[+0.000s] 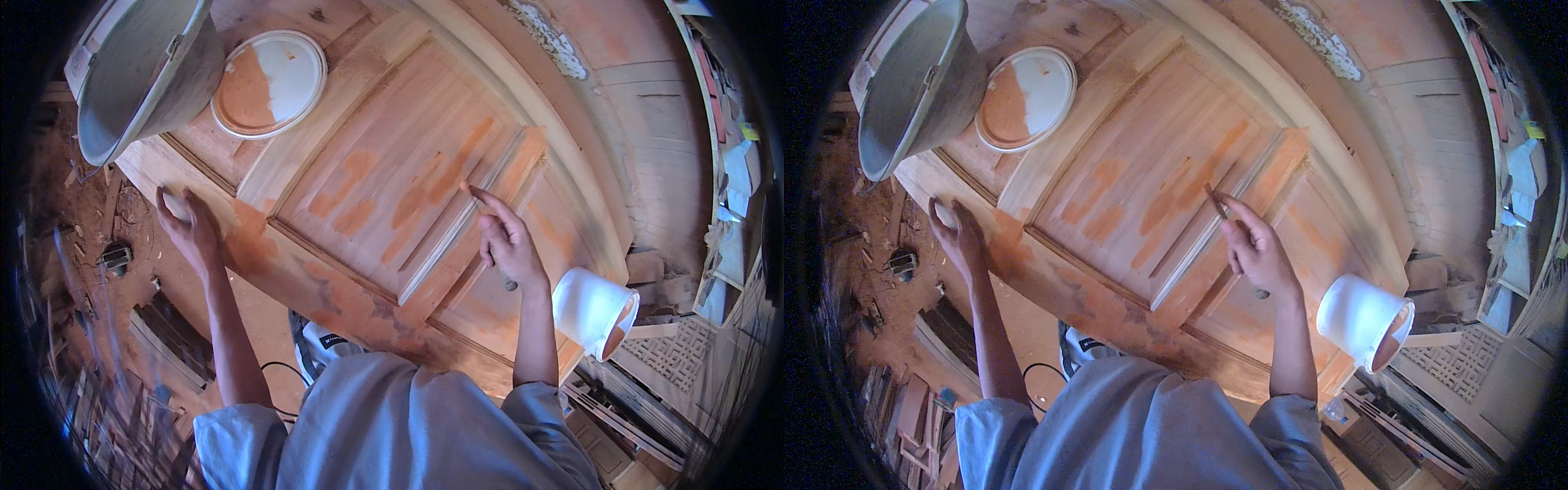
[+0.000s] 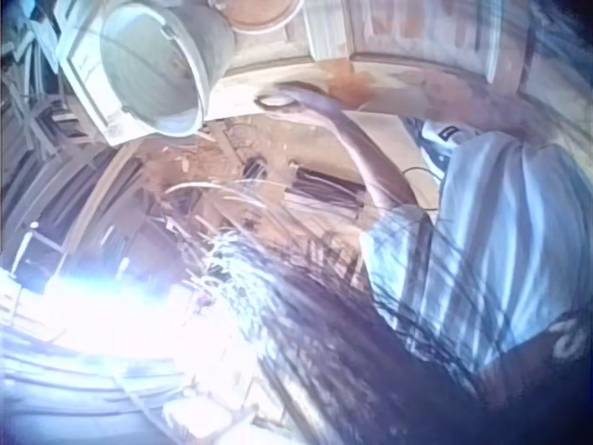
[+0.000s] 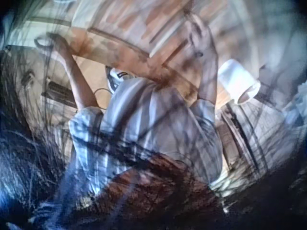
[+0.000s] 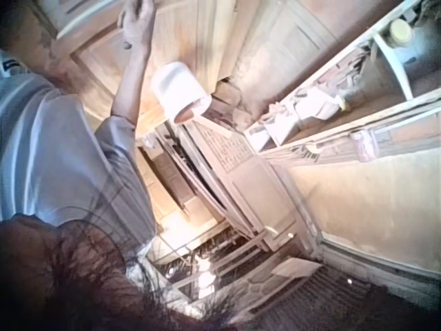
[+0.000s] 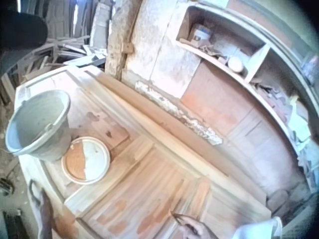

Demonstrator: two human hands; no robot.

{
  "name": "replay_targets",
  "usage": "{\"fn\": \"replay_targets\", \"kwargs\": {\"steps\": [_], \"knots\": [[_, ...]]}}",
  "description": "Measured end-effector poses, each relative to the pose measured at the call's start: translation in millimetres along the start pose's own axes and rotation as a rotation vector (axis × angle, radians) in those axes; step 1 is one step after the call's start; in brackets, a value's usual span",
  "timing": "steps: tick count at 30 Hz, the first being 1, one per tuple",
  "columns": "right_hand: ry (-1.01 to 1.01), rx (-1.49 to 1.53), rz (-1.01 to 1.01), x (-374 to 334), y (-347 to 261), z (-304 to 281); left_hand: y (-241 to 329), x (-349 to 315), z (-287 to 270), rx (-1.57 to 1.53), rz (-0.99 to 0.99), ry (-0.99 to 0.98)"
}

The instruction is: The person scrapes the surface of a wooden door using a hand tool, dips a brush into a bucket, and applies a substance to the wood surface.

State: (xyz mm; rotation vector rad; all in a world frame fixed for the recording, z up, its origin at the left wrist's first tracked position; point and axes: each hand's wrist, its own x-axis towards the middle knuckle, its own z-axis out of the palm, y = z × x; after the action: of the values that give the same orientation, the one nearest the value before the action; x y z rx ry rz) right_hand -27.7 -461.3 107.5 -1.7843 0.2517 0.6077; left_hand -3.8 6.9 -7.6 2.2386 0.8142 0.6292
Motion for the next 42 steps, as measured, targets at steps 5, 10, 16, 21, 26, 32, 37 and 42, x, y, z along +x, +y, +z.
{"fn": "replay_targets", "kwargs": {"steps": [5, 10, 16, 21, 26, 32, 37, 42], "knots": [[0.037, -0.801, -0.317, 1.4, 15.9, 40.2, -7.8, 1.6, -4.2, -0.061, -0.075, -0.066], [0.064, -0.875, -0.324, 16.3, 12.7, 47.1, -5.8, 1.4, -1.7, -0.031, -0.037, -0.063], [-0.011, -0.909, -0.29, 8.2, 3.8, 25.9, -3.5, 1.5, 0.7, -0.094, -0.051, -0.02], [-0.27, -1.121, -0.287, 14.2, -45.1, 31.9, 10.5, -1.2, -2.6, -0.046, -0.007, -0.009], [-0.534, -1.396, -0.347, 50.4, -69.8, 47.7, 10.2, 0.1, -1.7, -0.038, -0.016, 0.003], [-0.527, -1.57, -0.208, 64.5, -94.4, 11.7, 7.3, 0.7, -3.2, -0.044, -0.02, 0.007], [-0.479, -1.631, -0.113, 70.3, -95.0, -18.6, 7.2, -1.5, -1.2, -0.064, -0.004, 0.008], [-0.245, -0.973, -0.138, 53.9, -73.2, -22.8, 6.1, -2.0, -2.1, -0.054, -0.007, 0.016]]}}
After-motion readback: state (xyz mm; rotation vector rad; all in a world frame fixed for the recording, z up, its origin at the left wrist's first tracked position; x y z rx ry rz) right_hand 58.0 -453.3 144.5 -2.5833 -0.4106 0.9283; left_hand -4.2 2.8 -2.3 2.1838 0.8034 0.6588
